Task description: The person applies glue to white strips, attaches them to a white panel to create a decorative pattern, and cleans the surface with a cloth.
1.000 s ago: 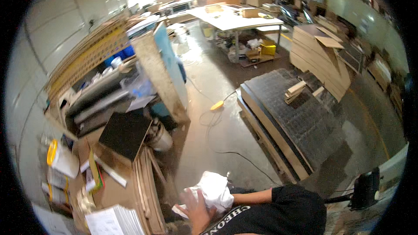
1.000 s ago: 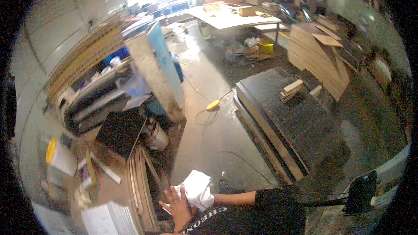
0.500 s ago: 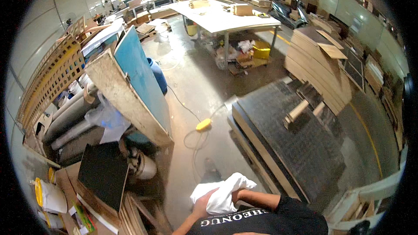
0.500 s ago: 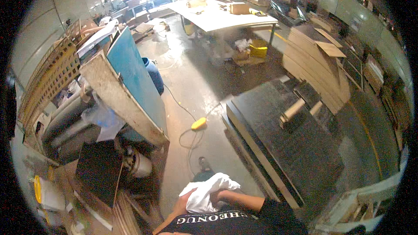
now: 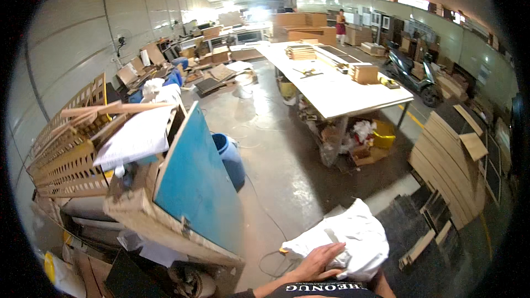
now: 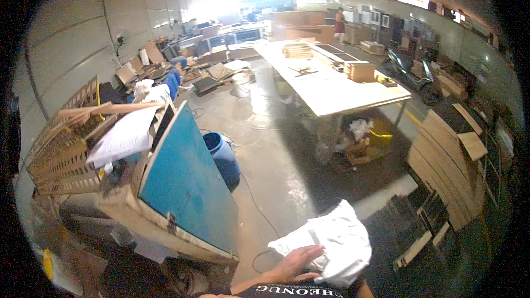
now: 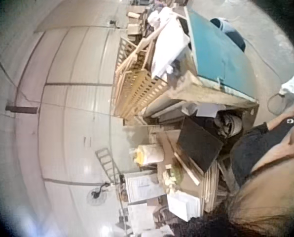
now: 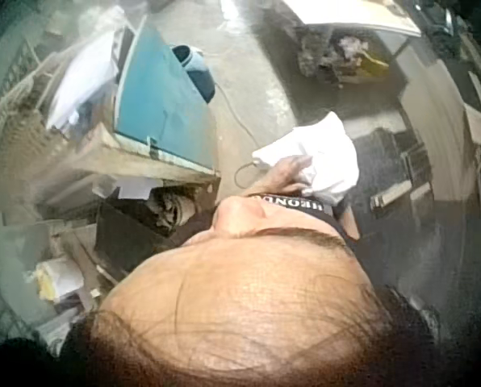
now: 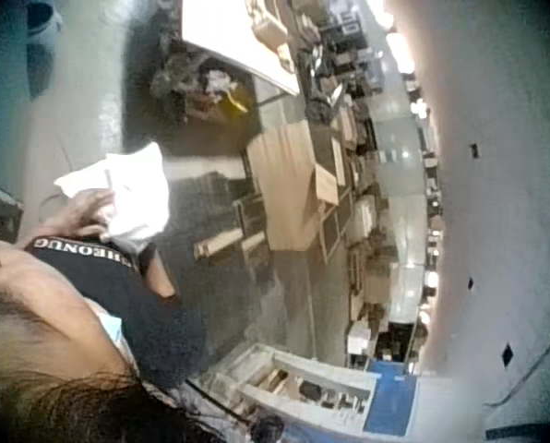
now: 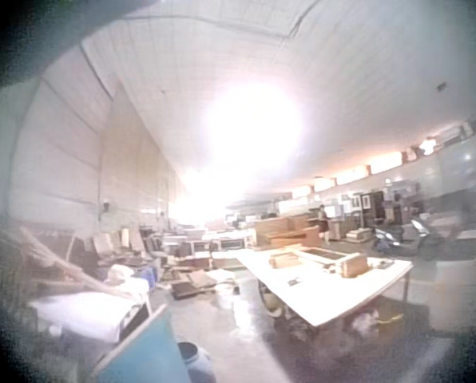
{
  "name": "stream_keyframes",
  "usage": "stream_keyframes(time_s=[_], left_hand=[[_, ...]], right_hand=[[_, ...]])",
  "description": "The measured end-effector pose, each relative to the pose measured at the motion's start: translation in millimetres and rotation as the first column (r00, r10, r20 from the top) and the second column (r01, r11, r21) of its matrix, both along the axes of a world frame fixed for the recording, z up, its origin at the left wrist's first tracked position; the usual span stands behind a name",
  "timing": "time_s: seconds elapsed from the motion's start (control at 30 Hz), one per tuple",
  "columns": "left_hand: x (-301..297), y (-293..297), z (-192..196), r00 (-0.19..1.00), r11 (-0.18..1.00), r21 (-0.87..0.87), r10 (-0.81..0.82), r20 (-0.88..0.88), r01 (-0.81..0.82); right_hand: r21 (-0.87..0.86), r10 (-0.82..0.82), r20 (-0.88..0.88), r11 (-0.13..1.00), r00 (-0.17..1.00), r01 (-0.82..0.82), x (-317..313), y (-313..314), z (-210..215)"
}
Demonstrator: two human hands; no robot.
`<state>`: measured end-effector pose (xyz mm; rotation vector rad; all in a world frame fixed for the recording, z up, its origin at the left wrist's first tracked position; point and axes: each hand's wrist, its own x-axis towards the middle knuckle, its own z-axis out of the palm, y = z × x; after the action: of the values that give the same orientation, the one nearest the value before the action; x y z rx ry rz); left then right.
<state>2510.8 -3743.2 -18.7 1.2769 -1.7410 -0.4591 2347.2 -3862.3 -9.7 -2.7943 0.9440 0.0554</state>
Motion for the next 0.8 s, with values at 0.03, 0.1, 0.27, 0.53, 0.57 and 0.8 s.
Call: stream_keyframes(time_s=[0.03,0.1,0.27,0.53,0.57,0.8], left_hand=[[21.7,-8.9,-0.8,0.991,1.0,0.003,0.023,-0.134,-0.022],[62.0,-20.8,-22.1,0.949,0.965,0.128,0.251,-0.193,-0.23],[196.6,-53.3,-78.8,0.533,0.708,0.531,0.703,-0.47,-0.466],[424.2,-207.5,-140.4,0.216,0.454,0.615,0.88,-0.423,-0.645],[450.7,-239.1,-119.5,0.35,0.477,0.637,0.879,-0.325,-0.606],[606.8,-289.2,-95.1,0.2,0.309,0.537,0.947,-0.252,-0.785]], right_hand=[[-0.003,0.002,-0.007,1.0,1.0,-0.002,16.6,-17.9,4.1],[-0.01,0.012,-0.02,1.0,1.0,-0.013,53.3,-57.0,10.1],[-0.058,0.192,-0.032,0.979,0.981,-0.193,179.4,-155.6,-19.6],[0.138,0.27,-0.267,0.961,0.925,-0.24,489.7,-312.1,12.5],[0.153,0.221,0.156,0.957,0.963,-0.245,512.0,-350.2,-39.6],[-0.221,0.325,0.324,0.939,0.889,-0.263,725.7,-489.7,48.4]])
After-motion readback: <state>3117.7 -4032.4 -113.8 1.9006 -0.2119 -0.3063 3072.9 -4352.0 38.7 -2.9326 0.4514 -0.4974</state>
